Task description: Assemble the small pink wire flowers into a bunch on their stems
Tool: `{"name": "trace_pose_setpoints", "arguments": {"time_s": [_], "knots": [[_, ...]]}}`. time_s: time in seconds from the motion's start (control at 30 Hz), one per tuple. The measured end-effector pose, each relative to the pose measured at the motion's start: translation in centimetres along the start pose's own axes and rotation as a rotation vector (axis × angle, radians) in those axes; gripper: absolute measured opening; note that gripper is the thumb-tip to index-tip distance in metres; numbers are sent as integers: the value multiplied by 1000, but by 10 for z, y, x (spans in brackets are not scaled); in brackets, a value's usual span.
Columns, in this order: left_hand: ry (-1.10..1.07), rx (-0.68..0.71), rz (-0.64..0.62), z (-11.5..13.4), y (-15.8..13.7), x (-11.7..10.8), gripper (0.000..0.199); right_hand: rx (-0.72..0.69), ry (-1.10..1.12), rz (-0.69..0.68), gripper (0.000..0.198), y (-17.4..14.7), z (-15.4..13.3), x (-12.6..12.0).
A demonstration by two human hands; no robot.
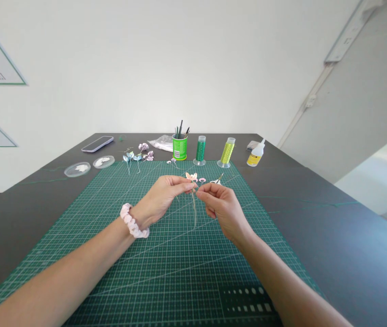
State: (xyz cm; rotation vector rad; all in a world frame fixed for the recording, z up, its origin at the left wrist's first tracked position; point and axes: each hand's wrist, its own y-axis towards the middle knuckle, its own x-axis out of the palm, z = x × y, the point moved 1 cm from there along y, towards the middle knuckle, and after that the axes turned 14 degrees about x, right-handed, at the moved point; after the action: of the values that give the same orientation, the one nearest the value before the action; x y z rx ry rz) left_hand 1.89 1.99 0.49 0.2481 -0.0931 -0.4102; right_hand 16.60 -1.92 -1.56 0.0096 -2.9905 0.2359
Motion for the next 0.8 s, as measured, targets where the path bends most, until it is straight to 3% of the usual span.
{"name": "trace_pose_setpoints", "arguments": {"time_s": [0.8], "knots": [[69,60,19,3,0,1,13,-46,-44,14,23,2,1,0]]}}
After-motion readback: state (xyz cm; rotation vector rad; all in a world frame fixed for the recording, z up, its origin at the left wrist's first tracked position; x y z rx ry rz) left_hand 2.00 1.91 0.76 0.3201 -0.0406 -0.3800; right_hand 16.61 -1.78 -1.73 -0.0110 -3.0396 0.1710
